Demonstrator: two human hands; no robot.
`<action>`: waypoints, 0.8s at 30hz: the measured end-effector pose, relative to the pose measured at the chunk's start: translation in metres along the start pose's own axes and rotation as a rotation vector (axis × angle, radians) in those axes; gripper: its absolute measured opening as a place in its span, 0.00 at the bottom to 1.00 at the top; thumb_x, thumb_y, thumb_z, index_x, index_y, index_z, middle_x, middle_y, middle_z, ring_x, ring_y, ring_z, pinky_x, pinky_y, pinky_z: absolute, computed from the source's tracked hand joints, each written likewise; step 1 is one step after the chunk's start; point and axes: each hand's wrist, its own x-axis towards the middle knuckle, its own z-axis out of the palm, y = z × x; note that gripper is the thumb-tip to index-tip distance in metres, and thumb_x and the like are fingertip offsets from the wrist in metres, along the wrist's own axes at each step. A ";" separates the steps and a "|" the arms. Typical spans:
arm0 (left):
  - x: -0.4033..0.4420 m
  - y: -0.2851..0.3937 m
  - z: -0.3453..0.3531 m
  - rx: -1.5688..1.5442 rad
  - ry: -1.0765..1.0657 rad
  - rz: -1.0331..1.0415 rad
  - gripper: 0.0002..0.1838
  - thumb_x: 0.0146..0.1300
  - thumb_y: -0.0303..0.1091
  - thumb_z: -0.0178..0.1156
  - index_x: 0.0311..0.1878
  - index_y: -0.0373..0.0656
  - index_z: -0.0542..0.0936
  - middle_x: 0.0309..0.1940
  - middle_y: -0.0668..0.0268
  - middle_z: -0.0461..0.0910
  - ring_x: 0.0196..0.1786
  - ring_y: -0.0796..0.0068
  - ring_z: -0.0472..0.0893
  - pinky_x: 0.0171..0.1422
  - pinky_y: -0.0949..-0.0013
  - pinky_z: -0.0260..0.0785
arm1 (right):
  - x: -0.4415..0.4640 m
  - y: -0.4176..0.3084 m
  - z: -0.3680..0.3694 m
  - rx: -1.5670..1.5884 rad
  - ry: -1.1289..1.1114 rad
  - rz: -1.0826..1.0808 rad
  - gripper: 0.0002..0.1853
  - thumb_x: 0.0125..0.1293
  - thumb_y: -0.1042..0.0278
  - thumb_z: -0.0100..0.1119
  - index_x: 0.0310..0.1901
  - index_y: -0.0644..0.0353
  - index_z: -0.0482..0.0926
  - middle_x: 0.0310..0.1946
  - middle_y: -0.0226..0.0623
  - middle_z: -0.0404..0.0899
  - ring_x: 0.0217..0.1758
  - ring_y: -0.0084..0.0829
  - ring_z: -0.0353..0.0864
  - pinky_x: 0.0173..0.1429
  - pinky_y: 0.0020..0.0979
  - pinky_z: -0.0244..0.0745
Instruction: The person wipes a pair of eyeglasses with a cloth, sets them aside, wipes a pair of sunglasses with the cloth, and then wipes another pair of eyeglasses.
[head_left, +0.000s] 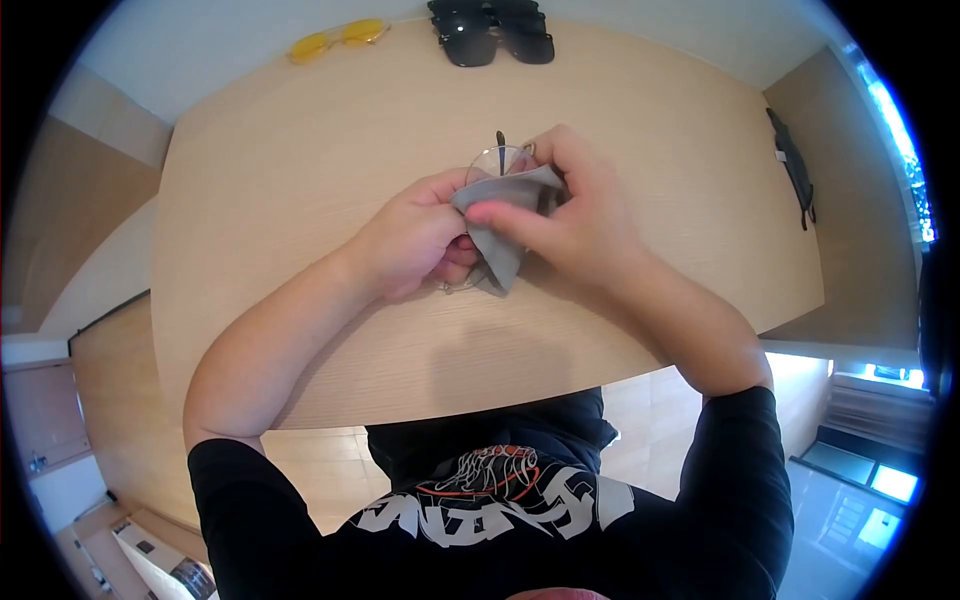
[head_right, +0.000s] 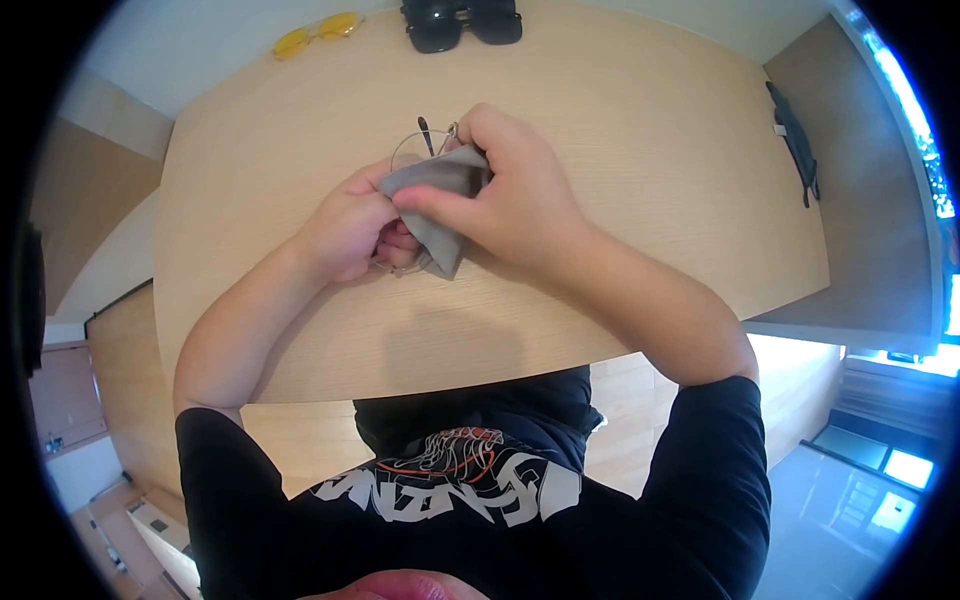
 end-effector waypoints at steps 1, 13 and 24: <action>0.000 -0.001 0.000 0.005 0.009 0.016 0.10 0.71 0.25 0.44 0.46 0.47 0.74 0.26 0.76 0.65 0.23 0.88 0.60 0.22 0.82 0.49 | 0.000 0.002 0.002 -0.036 0.036 -0.089 0.21 0.57 0.57 0.72 0.25 0.63 0.70 0.17 0.32 0.68 0.23 0.19 0.65 0.27 0.25 0.64; 0.001 -0.008 0.014 0.145 0.094 0.078 0.12 0.71 0.26 0.42 0.50 0.48 0.75 0.25 0.73 0.70 0.20 0.85 0.64 0.20 0.80 0.53 | -0.001 0.001 0.003 0.395 0.002 0.381 0.24 0.59 0.55 0.71 0.21 0.62 0.67 0.16 0.32 0.67 0.23 0.20 0.65 0.26 0.26 0.64; 0.000 -0.009 0.014 0.143 0.104 0.066 0.15 0.70 0.26 0.42 0.54 0.46 0.75 0.26 0.73 0.72 0.20 0.87 0.65 0.19 0.80 0.53 | 0.000 -0.006 -0.004 0.272 -0.071 0.318 0.23 0.58 0.55 0.71 0.25 0.64 0.69 0.20 0.37 0.72 0.26 0.25 0.70 0.30 0.29 0.69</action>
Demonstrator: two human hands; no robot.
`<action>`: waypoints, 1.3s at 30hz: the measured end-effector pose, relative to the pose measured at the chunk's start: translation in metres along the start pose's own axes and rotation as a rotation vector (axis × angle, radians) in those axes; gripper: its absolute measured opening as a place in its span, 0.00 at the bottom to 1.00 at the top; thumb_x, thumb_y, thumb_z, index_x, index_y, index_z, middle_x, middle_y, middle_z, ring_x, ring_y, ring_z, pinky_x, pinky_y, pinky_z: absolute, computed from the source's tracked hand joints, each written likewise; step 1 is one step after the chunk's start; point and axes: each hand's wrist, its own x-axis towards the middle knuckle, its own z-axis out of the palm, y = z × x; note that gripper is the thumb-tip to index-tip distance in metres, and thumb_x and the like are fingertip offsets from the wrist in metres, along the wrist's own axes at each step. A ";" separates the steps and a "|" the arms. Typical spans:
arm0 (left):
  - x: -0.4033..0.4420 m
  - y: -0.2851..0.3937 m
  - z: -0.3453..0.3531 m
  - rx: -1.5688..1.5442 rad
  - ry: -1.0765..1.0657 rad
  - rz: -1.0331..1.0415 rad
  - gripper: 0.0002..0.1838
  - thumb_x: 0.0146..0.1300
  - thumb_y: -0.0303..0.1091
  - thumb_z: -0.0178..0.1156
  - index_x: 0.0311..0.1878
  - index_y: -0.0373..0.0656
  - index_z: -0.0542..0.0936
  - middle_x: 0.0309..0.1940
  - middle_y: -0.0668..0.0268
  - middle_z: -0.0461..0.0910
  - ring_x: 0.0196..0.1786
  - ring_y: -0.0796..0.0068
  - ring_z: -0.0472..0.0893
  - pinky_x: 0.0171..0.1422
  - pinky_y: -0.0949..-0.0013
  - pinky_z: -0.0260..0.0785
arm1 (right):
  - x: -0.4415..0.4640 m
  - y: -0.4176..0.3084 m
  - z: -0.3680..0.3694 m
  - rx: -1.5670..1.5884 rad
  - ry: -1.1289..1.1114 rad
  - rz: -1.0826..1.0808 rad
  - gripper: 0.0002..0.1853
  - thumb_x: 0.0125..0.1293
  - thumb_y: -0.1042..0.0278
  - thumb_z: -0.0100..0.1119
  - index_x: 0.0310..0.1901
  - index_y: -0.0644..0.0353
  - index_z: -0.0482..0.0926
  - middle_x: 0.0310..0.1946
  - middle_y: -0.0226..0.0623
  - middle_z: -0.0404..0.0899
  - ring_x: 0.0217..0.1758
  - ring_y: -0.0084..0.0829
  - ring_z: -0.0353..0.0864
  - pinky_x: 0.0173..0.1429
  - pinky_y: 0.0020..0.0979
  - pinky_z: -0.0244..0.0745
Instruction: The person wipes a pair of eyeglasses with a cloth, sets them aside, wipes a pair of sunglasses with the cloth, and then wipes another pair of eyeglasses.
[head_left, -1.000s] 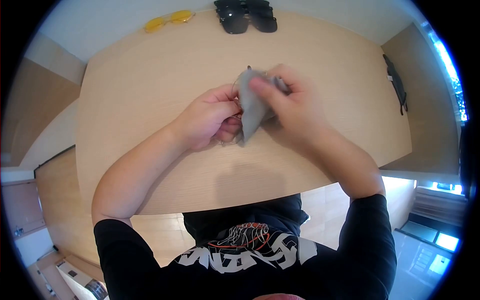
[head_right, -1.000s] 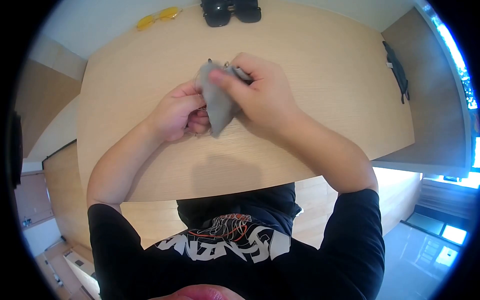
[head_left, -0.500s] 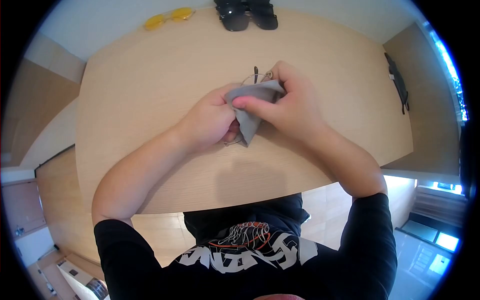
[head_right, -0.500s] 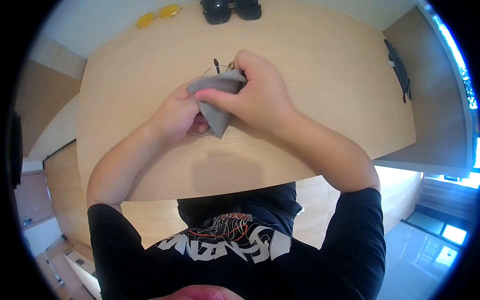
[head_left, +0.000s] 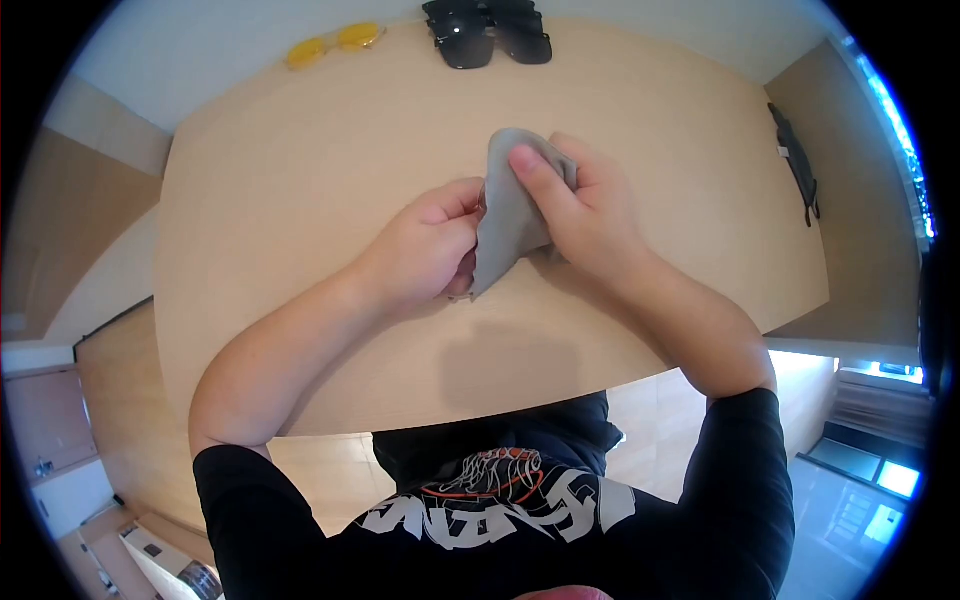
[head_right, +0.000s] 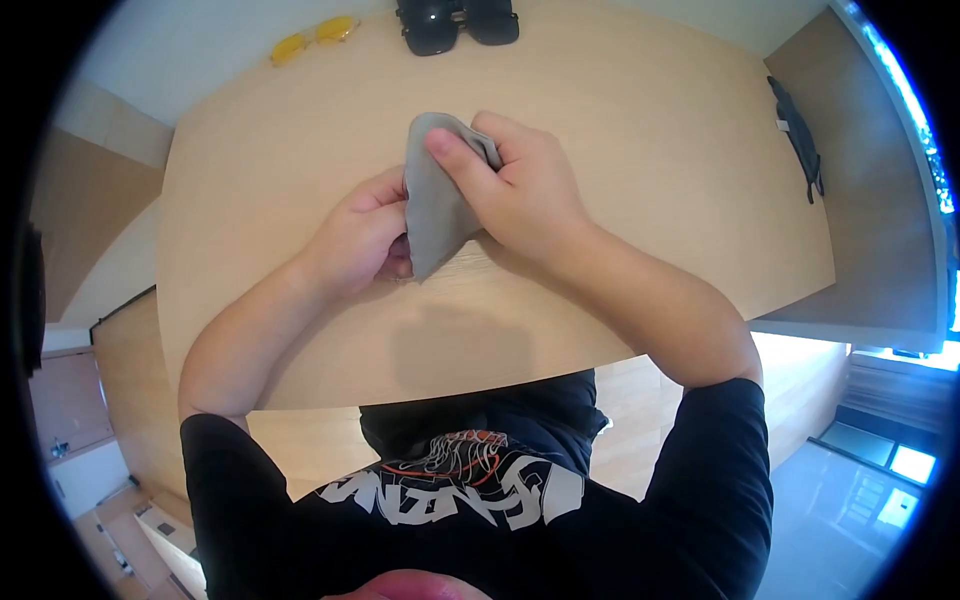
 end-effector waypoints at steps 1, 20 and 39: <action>0.000 0.000 0.001 -0.004 0.007 -0.011 0.15 0.70 0.26 0.41 0.54 0.46 0.74 0.26 0.73 0.72 0.20 0.87 0.66 0.19 0.80 0.53 | -0.001 -0.004 0.001 0.090 -0.010 0.049 0.23 0.57 0.54 0.71 0.26 0.64 0.69 0.20 0.38 0.72 0.26 0.27 0.70 0.30 0.30 0.69; -0.002 -0.005 -0.013 -0.127 -0.127 -0.024 0.09 0.71 0.26 0.46 0.46 0.40 0.76 0.26 0.71 0.69 0.21 0.84 0.62 0.23 0.78 0.53 | -0.008 -0.004 -0.003 0.059 0.018 0.050 0.23 0.52 0.55 0.75 0.37 0.64 0.74 0.28 0.40 0.79 0.30 0.27 0.79 0.33 0.29 0.75; -0.004 -0.005 -0.019 -0.178 -0.161 -0.093 0.10 0.71 0.26 0.49 0.49 0.37 0.78 0.26 0.71 0.69 0.24 0.85 0.63 0.25 0.79 0.52 | 0.003 0.013 -0.013 -0.081 0.046 -0.097 0.27 0.49 0.53 0.77 0.39 0.61 0.72 0.26 0.39 0.79 0.30 0.28 0.80 0.34 0.30 0.76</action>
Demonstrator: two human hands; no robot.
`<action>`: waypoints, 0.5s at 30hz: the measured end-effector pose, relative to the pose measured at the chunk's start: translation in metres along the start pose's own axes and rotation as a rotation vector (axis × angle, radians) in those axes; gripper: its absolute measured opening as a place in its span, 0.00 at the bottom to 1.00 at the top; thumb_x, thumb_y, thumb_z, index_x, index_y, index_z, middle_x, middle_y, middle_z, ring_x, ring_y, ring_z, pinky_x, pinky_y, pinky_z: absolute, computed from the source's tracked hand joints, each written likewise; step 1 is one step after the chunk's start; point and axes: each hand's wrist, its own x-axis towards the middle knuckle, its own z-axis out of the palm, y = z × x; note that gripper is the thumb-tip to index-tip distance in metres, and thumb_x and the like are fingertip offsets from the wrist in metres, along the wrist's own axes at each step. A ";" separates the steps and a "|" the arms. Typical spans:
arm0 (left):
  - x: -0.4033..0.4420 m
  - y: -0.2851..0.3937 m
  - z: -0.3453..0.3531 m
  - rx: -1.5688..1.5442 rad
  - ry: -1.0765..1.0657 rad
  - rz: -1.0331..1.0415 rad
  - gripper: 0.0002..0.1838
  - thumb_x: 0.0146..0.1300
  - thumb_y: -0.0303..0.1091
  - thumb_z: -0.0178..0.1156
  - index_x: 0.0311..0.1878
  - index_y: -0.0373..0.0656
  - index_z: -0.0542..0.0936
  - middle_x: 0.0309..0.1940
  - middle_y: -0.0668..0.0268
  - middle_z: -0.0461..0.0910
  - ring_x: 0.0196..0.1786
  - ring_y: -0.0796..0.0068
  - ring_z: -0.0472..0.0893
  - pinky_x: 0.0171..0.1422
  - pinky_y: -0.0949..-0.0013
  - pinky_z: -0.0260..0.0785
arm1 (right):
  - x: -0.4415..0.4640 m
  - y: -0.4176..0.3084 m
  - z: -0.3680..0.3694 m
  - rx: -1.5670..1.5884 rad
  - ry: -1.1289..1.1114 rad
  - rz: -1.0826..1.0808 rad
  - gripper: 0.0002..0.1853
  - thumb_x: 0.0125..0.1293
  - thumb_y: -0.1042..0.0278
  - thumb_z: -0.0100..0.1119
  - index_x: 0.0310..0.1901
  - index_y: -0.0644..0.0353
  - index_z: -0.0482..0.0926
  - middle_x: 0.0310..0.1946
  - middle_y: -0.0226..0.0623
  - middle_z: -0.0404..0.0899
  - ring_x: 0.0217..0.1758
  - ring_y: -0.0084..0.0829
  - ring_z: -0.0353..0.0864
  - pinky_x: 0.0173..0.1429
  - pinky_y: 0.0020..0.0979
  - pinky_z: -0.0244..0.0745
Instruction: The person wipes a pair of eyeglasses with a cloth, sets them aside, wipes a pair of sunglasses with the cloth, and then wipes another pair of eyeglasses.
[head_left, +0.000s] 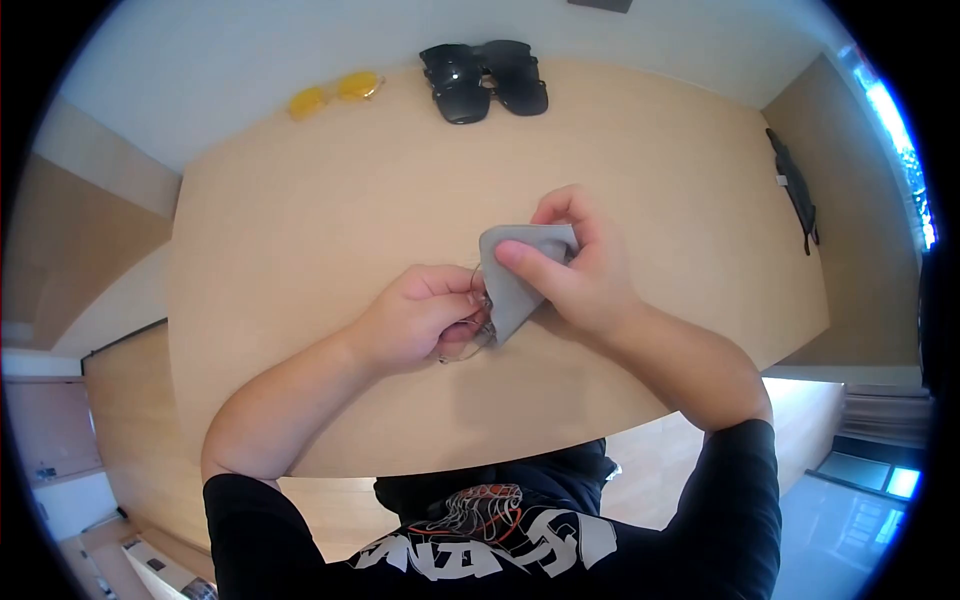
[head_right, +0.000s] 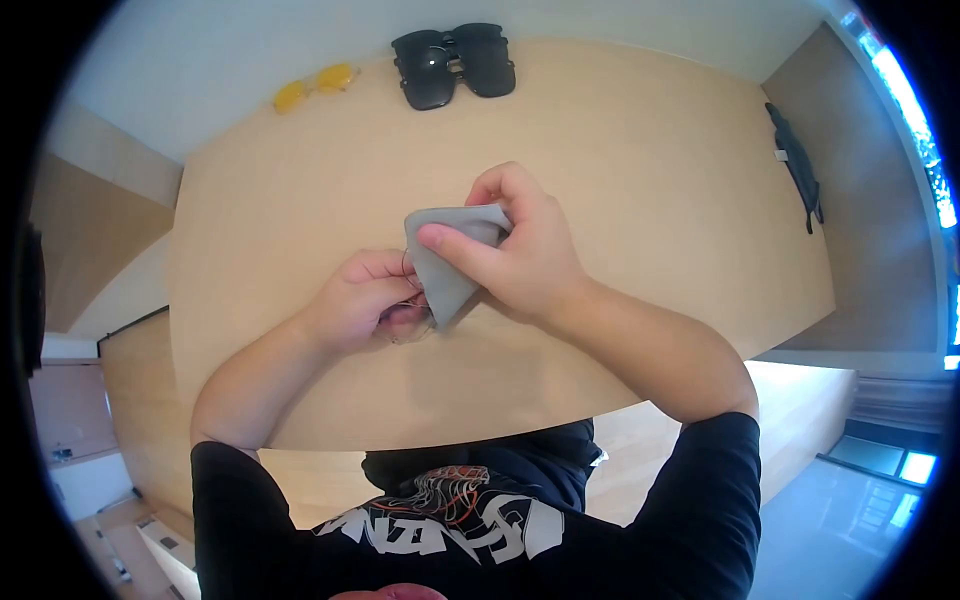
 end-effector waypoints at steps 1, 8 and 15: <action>0.000 0.000 -0.001 0.002 -0.003 -0.012 0.11 0.71 0.27 0.49 0.50 0.37 0.78 0.26 0.71 0.69 0.24 0.85 0.63 0.25 0.79 0.53 | 0.001 -0.001 -0.001 -0.082 -0.010 -0.064 0.28 0.49 0.53 0.77 0.41 0.61 0.72 0.27 0.39 0.80 0.31 0.28 0.81 0.35 0.30 0.76; -0.002 0.008 0.004 -0.027 0.064 -0.037 0.11 0.70 0.25 0.48 0.49 0.37 0.79 0.27 0.69 0.71 0.24 0.83 0.65 0.26 0.78 0.55 | -0.005 0.006 0.004 0.140 -0.086 0.142 0.31 0.48 0.54 0.77 0.47 0.58 0.69 0.26 0.38 0.79 0.30 0.29 0.82 0.36 0.29 0.75; 0.000 0.008 -0.001 -0.055 0.042 -0.047 0.11 0.68 0.22 0.48 0.47 0.36 0.79 0.30 0.65 0.74 0.23 0.80 0.66 0.25 0.76 0.55 | -0.003 -0.002 -0.004 -0.164 -0.281 -0.058 0.25 0.54 0.63 0.74 0.48 0.58 0.69 0.26 0.35 0.80 0.30 0.26 0.81 0.35 0.26 0.75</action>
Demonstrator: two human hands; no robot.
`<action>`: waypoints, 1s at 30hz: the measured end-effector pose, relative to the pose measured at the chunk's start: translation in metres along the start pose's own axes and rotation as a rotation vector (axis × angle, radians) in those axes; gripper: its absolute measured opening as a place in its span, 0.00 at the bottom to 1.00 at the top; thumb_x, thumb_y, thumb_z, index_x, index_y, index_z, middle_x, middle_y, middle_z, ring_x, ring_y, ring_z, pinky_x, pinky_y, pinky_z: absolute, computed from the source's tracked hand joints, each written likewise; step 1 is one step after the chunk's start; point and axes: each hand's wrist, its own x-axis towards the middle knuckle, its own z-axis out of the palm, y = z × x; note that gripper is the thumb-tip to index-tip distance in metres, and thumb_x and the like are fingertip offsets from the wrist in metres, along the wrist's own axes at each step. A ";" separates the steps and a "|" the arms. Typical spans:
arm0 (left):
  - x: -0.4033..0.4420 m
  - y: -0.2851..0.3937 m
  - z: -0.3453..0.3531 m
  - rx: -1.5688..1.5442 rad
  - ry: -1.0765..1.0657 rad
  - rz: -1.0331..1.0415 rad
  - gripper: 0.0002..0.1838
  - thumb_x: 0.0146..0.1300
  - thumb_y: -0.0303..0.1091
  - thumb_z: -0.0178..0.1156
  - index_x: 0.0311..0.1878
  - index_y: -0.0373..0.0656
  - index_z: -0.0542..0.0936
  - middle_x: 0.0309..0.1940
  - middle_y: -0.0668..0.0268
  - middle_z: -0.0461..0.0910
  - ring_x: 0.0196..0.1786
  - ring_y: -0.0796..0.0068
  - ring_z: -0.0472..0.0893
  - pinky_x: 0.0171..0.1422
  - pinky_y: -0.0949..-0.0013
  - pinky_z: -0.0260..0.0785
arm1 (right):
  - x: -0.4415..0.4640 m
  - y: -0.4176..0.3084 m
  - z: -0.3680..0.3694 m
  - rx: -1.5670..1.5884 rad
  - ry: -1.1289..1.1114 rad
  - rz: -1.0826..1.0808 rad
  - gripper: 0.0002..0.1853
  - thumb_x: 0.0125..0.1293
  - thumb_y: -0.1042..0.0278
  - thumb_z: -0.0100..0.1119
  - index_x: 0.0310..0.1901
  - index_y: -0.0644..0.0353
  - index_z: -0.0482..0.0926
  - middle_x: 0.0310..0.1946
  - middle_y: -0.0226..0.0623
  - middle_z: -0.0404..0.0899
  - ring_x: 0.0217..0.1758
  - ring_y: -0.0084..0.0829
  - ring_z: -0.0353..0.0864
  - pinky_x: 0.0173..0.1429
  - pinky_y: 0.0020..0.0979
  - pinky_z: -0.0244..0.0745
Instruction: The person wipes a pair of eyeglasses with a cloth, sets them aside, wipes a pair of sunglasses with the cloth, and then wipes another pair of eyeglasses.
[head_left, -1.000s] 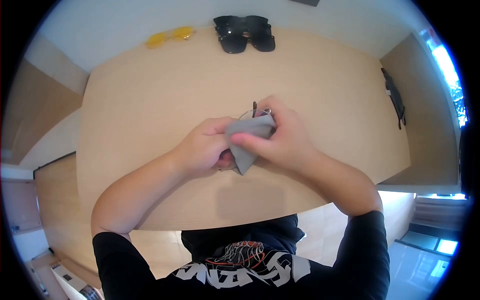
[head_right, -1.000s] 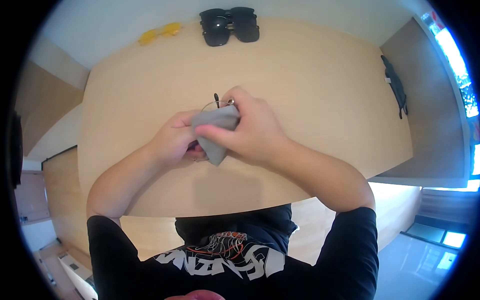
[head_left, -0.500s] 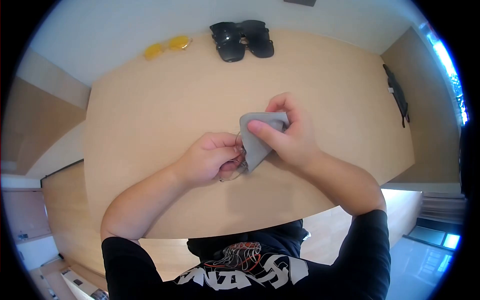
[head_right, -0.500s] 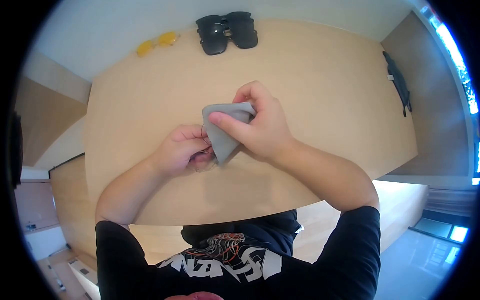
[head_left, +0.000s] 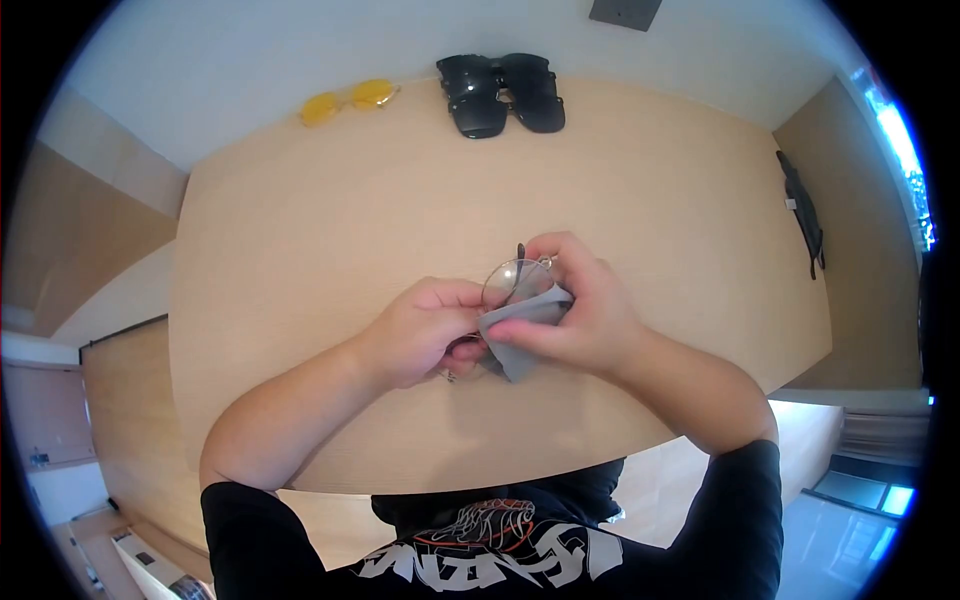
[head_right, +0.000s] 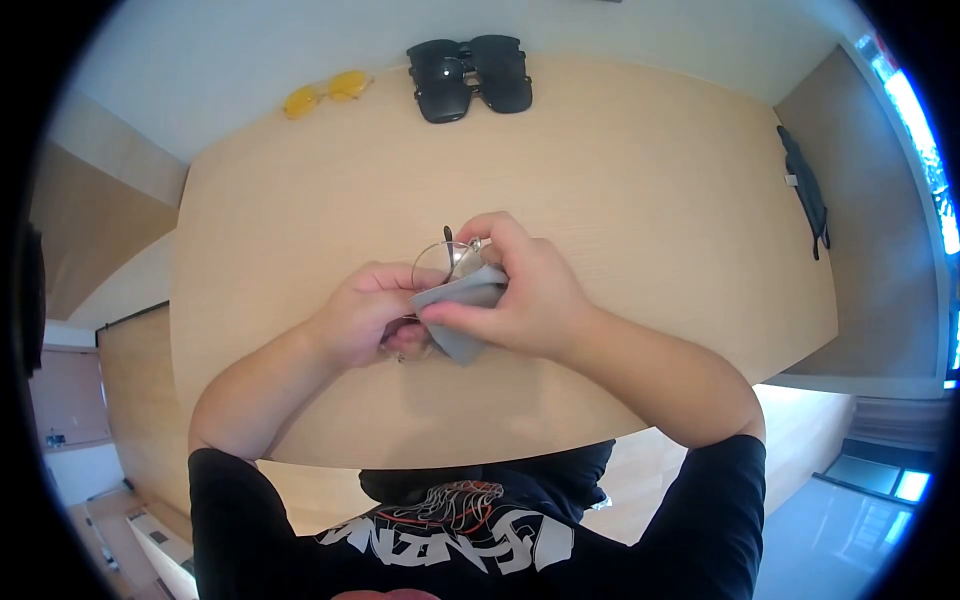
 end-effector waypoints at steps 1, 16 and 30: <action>0.000 0.002 0.003 -0.005 0.032 -0.015 0.11 0.68 0.22 0.47 0.47 0.35 0.79 0.30 0.64 0.74 0.23 0.80 0.66 0.25 0.76 0.55 | -0.001 0.007 0.003 0.079 0.021 -0.004 0.26 0.53 0.63 0.74 0.48 0.58 0.69 0.29 0.35 0.80 0.30 0.26 0.81 0.35 0.26 0.74; -0.004 0.005 0.001 -0.016 0.022 -0.024 0.11 0.67 0.22 0.47 0.48 0.35 0.77 0.29 0.65 0.71 0.24 0.80 0.64 0.26 0.76 0.53 | 0.003 0.021 0.011 0.352 0.282 0.101 0.23 0.52 0.60 0.76 0.44 0.58 0.74 0.27 0.31 0.76 0.29 0.21 0.75 0.34 0.24 0.71; -0.001 0.007 0.005 0.003 0.044 -0.010 0.12 0.67 0.21 0.46 0.47 0.35 0.79 0.29 0.65 0.73 0.24 0.80 0.64 0.26 0.77 0.54 | -0.003 0.007 0.003 0.028 0.117 -0.072 0.27 0.53 0.63 0.76 0.51 0.59 0.72 0.29 0.29 0.76 0.34 0.19 0.77 0.37 0.22 0.71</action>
